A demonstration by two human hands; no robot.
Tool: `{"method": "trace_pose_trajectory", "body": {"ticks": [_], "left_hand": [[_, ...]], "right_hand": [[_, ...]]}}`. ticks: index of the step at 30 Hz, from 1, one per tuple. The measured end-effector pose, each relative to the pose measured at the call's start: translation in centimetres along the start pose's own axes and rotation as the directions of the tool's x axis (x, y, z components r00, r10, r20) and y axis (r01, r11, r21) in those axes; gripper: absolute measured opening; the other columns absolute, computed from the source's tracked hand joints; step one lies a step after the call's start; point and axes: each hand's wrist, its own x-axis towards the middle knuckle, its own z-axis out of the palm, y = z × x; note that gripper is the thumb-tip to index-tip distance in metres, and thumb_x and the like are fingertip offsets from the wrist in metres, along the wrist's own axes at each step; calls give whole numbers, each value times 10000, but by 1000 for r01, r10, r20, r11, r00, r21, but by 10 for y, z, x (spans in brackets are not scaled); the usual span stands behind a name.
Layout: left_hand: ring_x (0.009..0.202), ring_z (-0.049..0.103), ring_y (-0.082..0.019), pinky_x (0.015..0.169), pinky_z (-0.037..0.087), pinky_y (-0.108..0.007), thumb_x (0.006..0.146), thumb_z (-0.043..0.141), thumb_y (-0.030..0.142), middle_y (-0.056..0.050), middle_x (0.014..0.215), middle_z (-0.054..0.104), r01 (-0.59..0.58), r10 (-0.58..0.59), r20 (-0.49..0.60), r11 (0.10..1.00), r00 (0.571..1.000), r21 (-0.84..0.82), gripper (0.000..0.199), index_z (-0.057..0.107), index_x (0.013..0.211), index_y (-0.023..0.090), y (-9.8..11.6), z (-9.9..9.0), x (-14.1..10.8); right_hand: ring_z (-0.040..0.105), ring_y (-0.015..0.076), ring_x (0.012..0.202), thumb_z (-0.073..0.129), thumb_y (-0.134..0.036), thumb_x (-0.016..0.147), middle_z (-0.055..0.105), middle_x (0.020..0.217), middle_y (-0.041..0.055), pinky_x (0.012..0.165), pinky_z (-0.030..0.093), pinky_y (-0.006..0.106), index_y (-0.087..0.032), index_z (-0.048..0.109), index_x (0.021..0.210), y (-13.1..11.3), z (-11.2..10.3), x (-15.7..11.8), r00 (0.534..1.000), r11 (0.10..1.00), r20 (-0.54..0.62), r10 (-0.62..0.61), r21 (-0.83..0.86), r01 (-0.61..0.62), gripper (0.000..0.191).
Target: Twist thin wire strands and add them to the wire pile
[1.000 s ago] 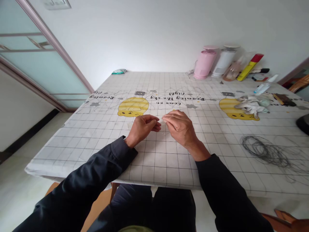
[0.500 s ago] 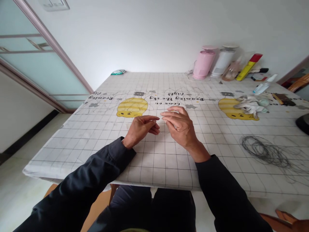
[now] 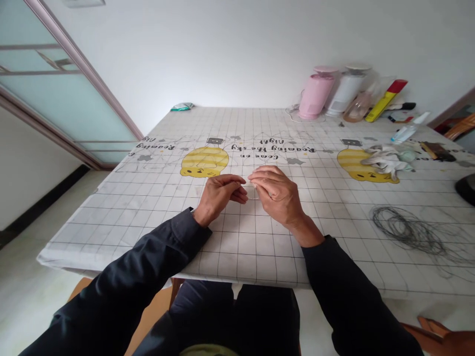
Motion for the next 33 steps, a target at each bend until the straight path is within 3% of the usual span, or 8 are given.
{"method": "trace_pose_trajectory", "body": {"ticks": [6, 8, 11, 13, 17, 21, 25, 33], "left_hand": [[629, 774, -174, 616, 673, -291, 1010, 631, 113, -91, 805, 795, -11, 9, 106, 1000, 994, 14, 118, 746, 1001, 91, 3, -4, -2], [647, 771, -169, 595, 662, -280, 1019, 695, 191, -102, 849, 803, -47, 44, 109, 999, 993, 19, 121, 763, 1022, 91, 4, -5, -2], [679, 772, -168, 587, 660, -277, 1015, 754, 287, -116, 911, 816, -115, 114, 58, 993, 992, 22, 199, 781, 1058, 95, 3, -5, -2], [687, 775, -171, 579, 660, -279, 1016, 761, 323, -120, 932, 819, -149, 149, 17, 989, 989, 19, 239, 783, 1086, 96, 2, -4, -2], [707, 780, -173, 546, 645, -265, 1019, 755, 349, -129, 994, 822, -178, 179, -24, 983, 984, 43, 268, 787, 1109, 99, 1, -3, -3], [702, 756, -154, 458, 578, -215, 1011, 734, 305, -112, 1004, 801, -195, 202, -43, 973, 978, 126, 211, 800, 1053, 109, 2, -5, -2], [616, 691, -131, 402, 523, -205, 993, 725, 267, -73, 872, 748, -181, 191, -28, 961, 981, 210, 166, 790, 945, 121, 2, -8, 0], [560, 649, -117, 425, 501, -202, 997, 657, 256, -49, 785, 732, -137, 124, 60, 938, 990, 318, 187, 719, 847, 163, 1, -8, -3]], "right_hand": [[739, 296, 1239, 691, -142, 1040, 841, 1178, 36, 1114, 609, 570, -317, 831, 1118, 11, -11, 1, 993, 995, 64, 95, 33, -97, 238], [690, 299, 1354, 718, -205, 1041, 794, 1355, 38, 1195, 558, 584, -340, 802, 1263, 12, -16, 1, 983, 984, 80, 167, 45, -171, 273], [589, 315, 1505, 756, -361, 1038, 651, 1594, 74, 1227, 534, 587, -339, 647, 1530, 13, -20, -1, 937, 928, 43, 347, 129, -349, 505], [653, 318, 1431, 745, -466, 1047, 704, 1511, 104, 1156, 591, 562, -304, 657, 1498, 15, -19, -4, 874, 851, 22, 485, 221, -477, 487], [794, 250, 927, 716, -603, 1044, 814, 1005, 89, 849, 692, 428, -227, 791, 1113, 16, -15, -8, 743, 654, 182, 645, 372, -659, 390], [718, 182, 695, 764, -566, 1019, 784, 867, 57, 665, 646, 347, -207, 795, 980, 11, -12, -7, 702, 565, 273, 658, 437, -700, 363], [749, 191, 693, 787, -526, 1008, 809, 884, 72, 645, 645, 344, -197, 791, 976, 5, -11, -4, 659, 504, 266, 704, 467, -727, 331], [851, 283, 811, 804, -522, 994, 840, 952, 132, 611, 684, 344, -202, 687, 983, 2, -1, -5, 493, 269, 323, 808, 543, -796, 341]]}}
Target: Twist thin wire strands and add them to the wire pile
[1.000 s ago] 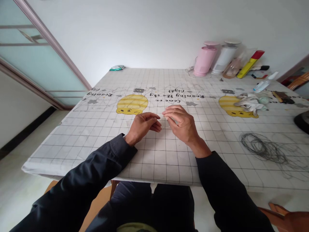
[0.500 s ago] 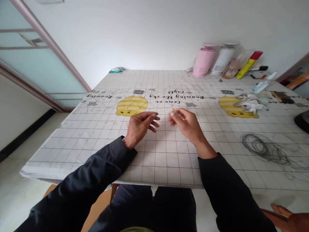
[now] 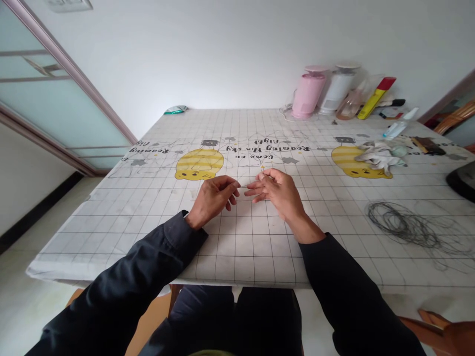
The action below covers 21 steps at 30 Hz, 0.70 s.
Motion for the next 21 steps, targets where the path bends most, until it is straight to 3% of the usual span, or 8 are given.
{"method": "trace_pose_trajectory", "body": {"ticks": [6, 10, 13, 16, 21], "left_hand": [[528, 626, -121, 456, 514, -217, 997, 604, 214, -30, 689, 688, 44, -45, 54, 999, 998, 13, 219, 671, 792, 174, 1, 2, -2], [565, 667, -138, 478, 536, -231, 1030, 597, 259, -47, 744, 712, 53, -52, 79, 998, 996, -18, 219, 639, 831, 177, -6, 3, -1], [638, 679, -122, 540, 545, -224, 1043, 631, 280, -50, 935, 745, -142, 149, -26, 976, 989, 163, 119, 659, 1106, 183, -14, 3, -1], [743, 686, -110, 672, 581, -244, 1046, 679, 274, -75, 1195, 731, -374, 409, -10, 843, 913, 386, 344, 596, 1375, 220, -20, -1, -2], [903, 739, -170, 775, 596, -297, 1113, 579, 275, -117, 1266, 725, -564, 553, 217, 598, 804, 569, 171, 701, 1209, 205, -24, -7, -3]], "right_hand": [[864, 298, 878, 772, -482, 1025, 842, 976, 134, 726, 729, 403, -209, 665, 954, 4, 1, 2, 1000, 999, -25, 17, 52, -15, 302], [859, 291, 814, 785, -468, 1006, 841, 941, 132, 657, 718, 375, -203, 674, 943, 2, 0, 3, 999, 1000, -37, 20, 22, -19, 294], [845, 280, 732, 788, -474, 994, 834, 898, 125, 558, 681, 335, -199, 681, 953, 1, -1, 3, 999, 999, -51, 9, -48, -12, 298], [834, 270, 682, 763, -451, 1003, 824, 863, 112, 511, 658, 316, -200, 686, 949, 2, -2, 3, 998, 996, -67, -8, -90, 2, 268], [825, 258, 666, 770, -408, 984, 821, 860, 109, 491, 649, 305, -199, 700, 922, 3, -4, 4, 998, 994, -56, -13, -111, 7, 229]]}}
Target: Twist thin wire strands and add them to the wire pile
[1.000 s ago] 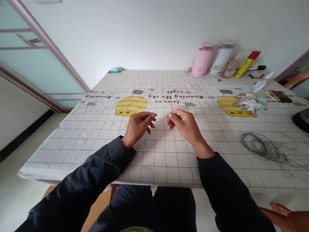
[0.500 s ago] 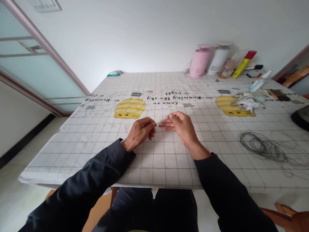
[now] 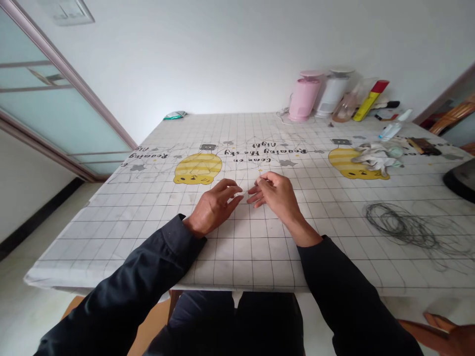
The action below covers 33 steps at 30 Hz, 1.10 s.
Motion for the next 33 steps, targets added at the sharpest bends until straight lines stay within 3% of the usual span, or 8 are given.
{"method": "trace_pose_trajectory", "body": {"ticks": [4, 12, 20, 24, 26, 29, 33], "left_hand": [[975, 751, -206, 832, 600, -325, 1135, 523, 275, -135, 1216, 739, -44, 41, 33, 994, 999, 96, 221, 724, 1116, 185, -4, 1, -1], [936, 722, -199, 839, 568, -317, 1147, 490, 262, -125, 1121, 735, -1, -1, 27, 995, 1000, 98, 268, 698, 995, 185, -5, 3, 1], [865, 679, -193, 805, 545, -315, 1163, 431, 225, -120, 1021, 704, 1, 10, -77, 990, 997, 140, 326, 641, 916, 187, 1, 13, -5], [874, 716, -189, 730, 535, -285, 1156, 513, 278, -111, 1025, 741, 56, -40, -100, 985, 994, 166, 263, 683, 978, 186, 10, 14, -6], [877, 735, -180, 696, 551, -270, 1115, 633, 344, -100, 1095, 761, 96, -80, -149, 989, 986, 108, 164, 704, 1101, 196, 12, 12, -4], [955, 756, -185, 696, 615, -271, 1035, 761, 381, -118, 1312, 737, 137, -157, -277, 986, 948, -90, 358, 661, 1338, 218, 12, 5, 3], [1121, 767, -223, 818, 671, -322, 1075, 696, 380, -157, 1482, 696, 138, -237, -285, 934, 929, -330, 462, 607, 1501, 223, 2, -3, 12]], "right_hand": [[823, 252, 674, 792, -450, 973, 822, 871, 113, 507, 649, 307, -200, 682, 916, -3, 2, -2, 1000, 999, 14, -5, 40, 4, 280], [828, 254, 708, 787, -554, 981, 829, 914, 122, 526, 645, 313, -206, 657, 918, -5, 4, -4, 998, 998, 51, -31, 58, 28, 377], [832, 256, 717, 789, -582, 973, 829, 929, 113, 540, 649, 312, -208, 656, 932, -5, 7, -5, 998, 997, 39, -44, 71, 41, 399], [812, 232, 679, 776, -559, 982, 821, 904, 101, 535, 644, 306, -209, 658, 929, -4, 4, -3, 998, 997, 30, -60, 54, 58, 374], [795, 222, 645, 757, -532, 995, 809, 855, 85, 515, 630, 298, -212, 660, 923, -4, 2, -2, 997, 997, 20, -73, -16, 73, 342], [775, 204, 613, 695, -478, 1033, 789, 805, 56, 494, 600, 279, -223, 657, 921, -4, 2, -3, 993, 982, 44, -110, -148, 116, 281], [748, 172, 582, 592, -401, 1088, 778, 811, 31, 508, 580, 275, -231, 637, 929, 0, 6, -8, 976, 936, 119, -184, -283, 211, 237]]}}
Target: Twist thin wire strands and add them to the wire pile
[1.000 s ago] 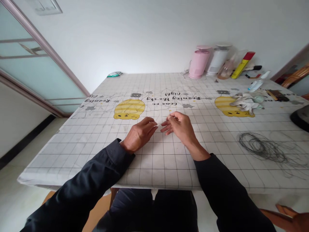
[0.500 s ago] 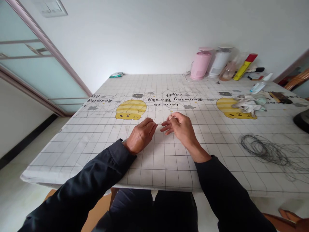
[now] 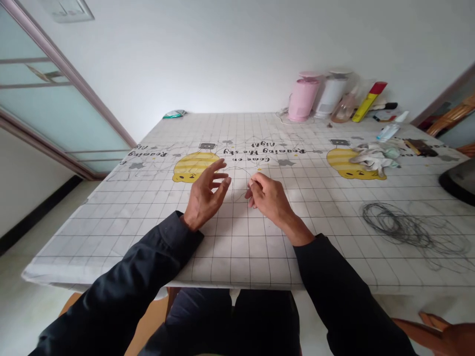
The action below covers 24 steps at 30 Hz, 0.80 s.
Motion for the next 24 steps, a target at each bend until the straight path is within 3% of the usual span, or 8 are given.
{"method": "trace_pose_trajectory", "body": {"ticks": [6, 12, 16, 24], "left_hand": [[935, 789, -195, 802, 660, -319, 1099, 650, 364, -132, 1155, 825, 83, -66, 107, 984, 992, -160, 323, 775, 1310, 155, -12, -1, 3], [735, 722, -137, 740, 598, -276, 1074, 572, 212, -44, 863, 803, 63, -51, 214, 997, 976, -47, 317, 811, 1273, 149, -5, -6, 3], [681, 677, -131, 716, 570, -273, 1052, 531, 165, -25, 777, 768, 62, -57, 328, 998, 943, -4, 411, 780, 1376, 120, 1, -9, 2], [634, 631, -135, 665, 560, -279, 1059, 551, 238, -19, 721, 721, 291, -192, 443, 942, 876, -168, 452, 742, 1439, 84, 2, 0, -4]], "right_hand": [[714, 144, 543, 531, -336, 1114, 751, 769, -1, 536, 549, 274, -238, 591, 900, 3, 3, -3, 997, 989, 45, -69, -125, 74, 243], [702, 150, 497, 532, -281, 1092, 737, 726, -4, 474, 525, 261, -233, 610, 916, 3, 6, -1, 999, 991, -29, 39, -130, -42, 198], [665, 147, 440, 533, -274, 1084, 727, 684, 2, 410, 435, 262, -229, 601, 854, 3, 9, 1, 992, 975, -78, 100, -192, -113, 244], [550, 161, 435, 492, -282, 1089, 636, 581, 9, 545, 419, 327, -238, 571, 787, 6, 17, 3, 979, 897, -204, 16, -430, -104, 315]]}}
